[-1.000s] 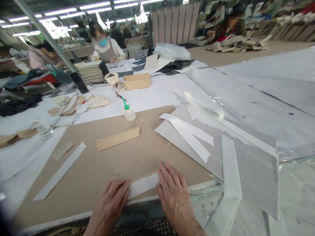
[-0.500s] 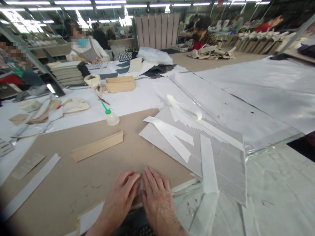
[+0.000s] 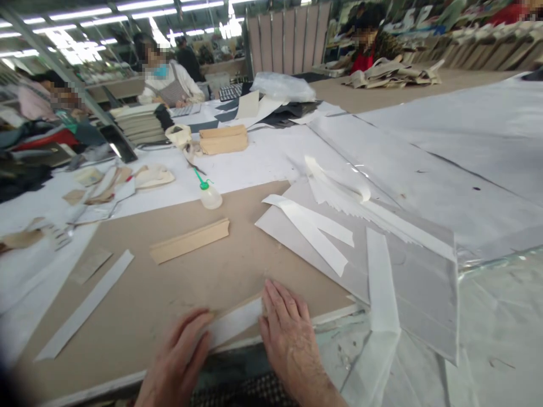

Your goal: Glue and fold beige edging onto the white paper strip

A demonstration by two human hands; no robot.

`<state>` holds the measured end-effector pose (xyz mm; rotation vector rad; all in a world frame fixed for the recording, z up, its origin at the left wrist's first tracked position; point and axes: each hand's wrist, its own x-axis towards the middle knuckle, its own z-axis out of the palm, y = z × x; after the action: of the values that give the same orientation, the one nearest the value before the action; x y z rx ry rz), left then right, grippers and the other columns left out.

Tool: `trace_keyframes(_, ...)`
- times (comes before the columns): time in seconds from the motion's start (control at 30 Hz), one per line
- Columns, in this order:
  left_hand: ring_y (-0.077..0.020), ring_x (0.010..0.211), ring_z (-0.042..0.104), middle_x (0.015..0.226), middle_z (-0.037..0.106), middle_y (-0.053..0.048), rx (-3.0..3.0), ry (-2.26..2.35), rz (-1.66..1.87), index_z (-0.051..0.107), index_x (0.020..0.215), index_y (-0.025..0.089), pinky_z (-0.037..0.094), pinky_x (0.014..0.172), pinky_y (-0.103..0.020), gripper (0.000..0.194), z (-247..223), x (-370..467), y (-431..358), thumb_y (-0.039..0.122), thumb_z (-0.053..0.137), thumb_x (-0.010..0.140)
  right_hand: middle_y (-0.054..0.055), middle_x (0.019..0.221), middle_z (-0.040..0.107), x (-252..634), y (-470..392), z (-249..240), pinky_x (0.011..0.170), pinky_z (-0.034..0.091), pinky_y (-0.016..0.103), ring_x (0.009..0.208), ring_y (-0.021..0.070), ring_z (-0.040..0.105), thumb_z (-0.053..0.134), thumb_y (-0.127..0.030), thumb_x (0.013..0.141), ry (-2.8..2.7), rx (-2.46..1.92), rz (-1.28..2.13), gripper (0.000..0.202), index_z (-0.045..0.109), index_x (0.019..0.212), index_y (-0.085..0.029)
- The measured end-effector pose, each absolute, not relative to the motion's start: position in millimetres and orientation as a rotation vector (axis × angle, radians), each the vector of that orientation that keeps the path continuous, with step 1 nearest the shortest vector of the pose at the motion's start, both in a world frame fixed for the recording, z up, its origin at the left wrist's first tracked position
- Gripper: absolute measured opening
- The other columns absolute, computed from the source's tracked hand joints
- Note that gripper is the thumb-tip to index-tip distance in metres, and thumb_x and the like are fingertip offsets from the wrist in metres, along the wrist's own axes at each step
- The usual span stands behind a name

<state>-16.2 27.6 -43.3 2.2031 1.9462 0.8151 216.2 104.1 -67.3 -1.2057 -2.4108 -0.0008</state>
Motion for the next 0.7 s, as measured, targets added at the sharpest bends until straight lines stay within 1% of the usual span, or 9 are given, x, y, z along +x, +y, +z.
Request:
trace_keyframes(0.07,-0.0227,0.112,0.063,0.124,0.063,-0.009,2.102,2.126,0.770,0.058,0.127,0.024,0.057,0.095,-0.038,0.031,-39.2,-41.5,9.0,0.029,0.053,0.097,0.015,0.149,0.049,216.9,105.4,-68.8,0.106,0.039,0.048,0.133,0.0299,0.048,0.037,-0.018,0.104,-2.418,-1.169,-0.016,0.039,0.050,0.140,-0.010)
trace_keyframes(0.13,-0.0243,0.112,0.063,0.123,0.064,-0.009,1.978,2.280,0.713,0.058,0.128,0.023,0.057,0.095,-0.043,0.033,-37.8,-61.9,-9.0,0.034,0.055,0.096,0.017,0.149,0.049,216.9,107.3,-71.8,0.103,0.040,0.049,0.132,0.0318,0.048,0.037,-0.022,0.106,-2.410,-1.158,-0.036,0.042,0.045,0.145,-0.010)
trace_keyframes(0.27,-0.0265,0.115,0.060,0.125,0.063,-0.008,1.822,2.381,0.699,0.062,0.121,0.024,0.054,0.097,-0.049,0.030,-43.6,-79.2,-30.7,0.036,0.061,0.093,0.018,0.148,0.050,215.3,110.0,-77.4,0.097,0.044,0.051,0.127,0.0356,0.052,0.036,-0.030,0.107,-2.381,-1.161,-0.096,0.051,0.030,0.155,-0.012)
trace_keyframes(0.33,-0.0272,0.114,0.059,0.124,0.063,-0.008,1.794,2.366,0.748,0.064,0.115,0.023,0.054,0.097,-0.050,0.026,-46.5,-78.5,-32.8,0.034,0.063,0.092,0.019,0.147,0.050,216.2,110.5,-77.5,0.095,0.045,0.052,0.125,0.0369,0.054,0.034,-0.034,0.108,-2.386,-1.153,-0.119,0.053,0.027,0.156,-0.012)
trace_keyframes(0.47,-0.0277,0.117,0.058,0.123,0.064,-0.008,1.707,2.301,0.816,0.065,0.101,0.022,0.051,0.098,-0.050,0.013,-45.9,-75.0,-29.7,0.027,0.065,0.089,0.021,0.145,0.050,223.7,114.6,-73.4,0.099,0.046,0.052,0.128,0.0368,0.051,0.031,-0.038,0.108,-2.406,-1.088,-0.033,0.055,0.031,0.154,-0.010)
trace_keyframes(0.6,-0.0273,0.117,0.056,0.122,0.064,-0.008,1.587,2.201,0.883,0.061,0.088,0.021,0.049,0.098,-0.048,0.005,-43.1,-76.7,-26.5,0.023,0.065,0.087,0.019,0.142,0.053,222.5,120.6,-62.4,0.101,0.046,0.049,0.126,0.0329,0.054,0.033,-0.032,0.107,-2.434,-1.011,0.057,0.047,0.039,0.149,-0.011)
trace_keyframes(0.7,-0.0258,0.114,0.057,0.117,0.065,-0.008,1.526,2.117,0.958,0.059,0.083,0.021,0.048,0.097,-0.045,0.007,-40.6,-78.4,-24.5,0.024,0.062,0.089,0.016,0.135,0.059,201.2,119.2,-47.1,0.101,0.046,0.048,0.121,0.0301,0.058,0.037,-0.027,0.106,-2.391,-0.970,0.061,0.038,0.049,0.141,-0.016)
